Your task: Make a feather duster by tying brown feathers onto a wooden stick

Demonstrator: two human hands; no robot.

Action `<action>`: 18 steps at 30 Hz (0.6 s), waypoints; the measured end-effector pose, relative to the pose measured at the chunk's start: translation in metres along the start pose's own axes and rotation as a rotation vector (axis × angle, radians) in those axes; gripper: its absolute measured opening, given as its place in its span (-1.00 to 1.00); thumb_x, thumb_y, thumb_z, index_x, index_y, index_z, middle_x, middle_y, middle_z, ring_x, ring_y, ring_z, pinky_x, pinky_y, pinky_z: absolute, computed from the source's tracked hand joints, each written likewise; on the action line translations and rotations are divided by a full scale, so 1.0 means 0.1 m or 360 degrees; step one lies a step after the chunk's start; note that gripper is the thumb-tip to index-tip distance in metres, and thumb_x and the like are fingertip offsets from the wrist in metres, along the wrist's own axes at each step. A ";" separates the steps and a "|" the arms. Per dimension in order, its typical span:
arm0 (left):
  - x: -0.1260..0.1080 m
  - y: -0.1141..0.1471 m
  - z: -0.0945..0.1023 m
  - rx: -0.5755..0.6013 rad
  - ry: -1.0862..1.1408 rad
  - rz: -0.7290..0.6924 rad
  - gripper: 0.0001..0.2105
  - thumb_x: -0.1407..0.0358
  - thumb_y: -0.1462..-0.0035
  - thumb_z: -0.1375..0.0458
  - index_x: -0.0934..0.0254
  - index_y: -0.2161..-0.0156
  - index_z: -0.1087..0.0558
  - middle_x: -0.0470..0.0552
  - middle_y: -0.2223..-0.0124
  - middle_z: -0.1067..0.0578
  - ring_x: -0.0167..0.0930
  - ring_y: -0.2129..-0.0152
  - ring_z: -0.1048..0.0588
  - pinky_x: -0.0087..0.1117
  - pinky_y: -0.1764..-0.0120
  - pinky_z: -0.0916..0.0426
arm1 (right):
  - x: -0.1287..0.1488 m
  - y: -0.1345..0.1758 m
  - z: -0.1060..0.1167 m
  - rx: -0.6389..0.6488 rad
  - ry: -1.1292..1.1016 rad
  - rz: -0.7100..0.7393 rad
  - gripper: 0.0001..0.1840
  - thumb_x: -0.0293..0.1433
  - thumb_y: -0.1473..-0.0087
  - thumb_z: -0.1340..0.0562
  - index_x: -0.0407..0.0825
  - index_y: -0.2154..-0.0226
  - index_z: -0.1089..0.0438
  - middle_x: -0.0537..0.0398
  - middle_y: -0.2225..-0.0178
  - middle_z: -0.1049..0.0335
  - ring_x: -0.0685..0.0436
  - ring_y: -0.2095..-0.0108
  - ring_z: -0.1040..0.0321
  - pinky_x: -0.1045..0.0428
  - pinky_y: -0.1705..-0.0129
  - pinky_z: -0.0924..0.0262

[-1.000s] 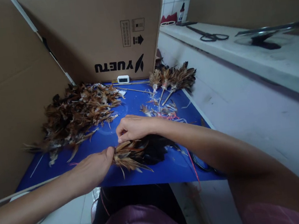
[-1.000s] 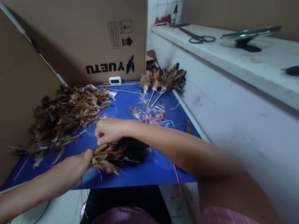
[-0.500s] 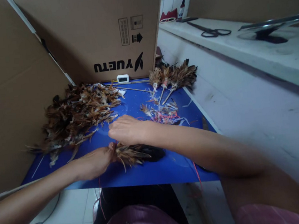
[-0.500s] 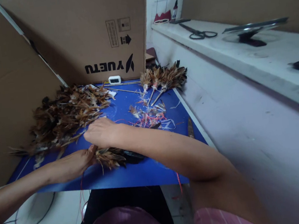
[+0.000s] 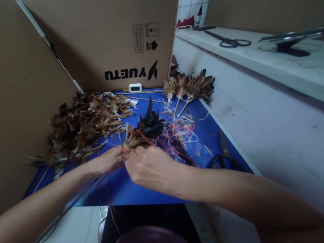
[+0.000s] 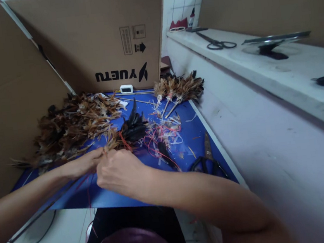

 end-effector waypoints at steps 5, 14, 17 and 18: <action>0.06 0.01 0.14 -0.0273 -0.0017 0.0121 -0.79 0.25 0.03 -0.16 0.28 0.48 -0.20 -0.21 0.60 -0.17 -0.60 0.72 -0.10 -0.58 0.67 0.05 | 0.11 0.29 -0.16 -0.0127 -0.0017 -0.0087 -0.82 -0.58 -0.10 -0.04 -0.15 0.36 -0.35 -0.06 0.48 -0.36 -0.12 0.49 -0.27 0.03 0.63 0.02; 0.06 0.18 0.20 -0.0082 0.0517 0.0135 -0.70 0.20 0.01 -0.26 0.34 0.47 -0.24 -0.16 0.55 -0.21 -0.66 0.71 -0.02 -0.59 0.66 0.15 | -0.19 0.58 -0.63 -0.0339 -0.0128 -0.0535 -0.69 -0.57 -0.13 -0.05 -0.06 0.14 -0.39 0.12 0.51 -0.37 -0.01 0.47 -0.30 0.05 0.47 -0.03; 0.03 0.26 0.21 -0.0027 0.0595 0.0159 -0.71 0.22 -0.01 -0.25 0.36 0.48 -0.25 -0.13 0.53 -0.24 -0.66 0.70 -0.03 -0.58 0.65 0.15 | -0.17 0.56 -0.75 -0.0311 -0.0125 -0.0480 -0.66 -0.57 -0.12 -0.05 -0.07 0.08 -0.37 0.10 0.49 -0.38 -0.03 0.47 -0.30 0.05 0.48 -0.02; 0.01 0.28 0.21 -0.0024 0.0622 0.0154 -0.72 0.24 -0.01 -0.26 0.36 0.48 -0.25 -0.12 0.53 -0.25 -0.66 0.70 -0.03 -0.57 0.65 0.15 | -0.14 0.54 -0.77 -0.0305 -0.0117 -0.0429 -0.64 -0.57 -0.12 -0.04 -0.09 0.05 -0.35 0.08 0.47 -0.38 -0.04 0.46 -0.30 0.04 0.49 -0.03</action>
Point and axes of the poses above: each hand's wrist, its own y-axis away from the middle knuckle, its own z-axis out of the back of the hand, x = y × z, the point moved 5 cm from there along -y, towards the middle knuckle
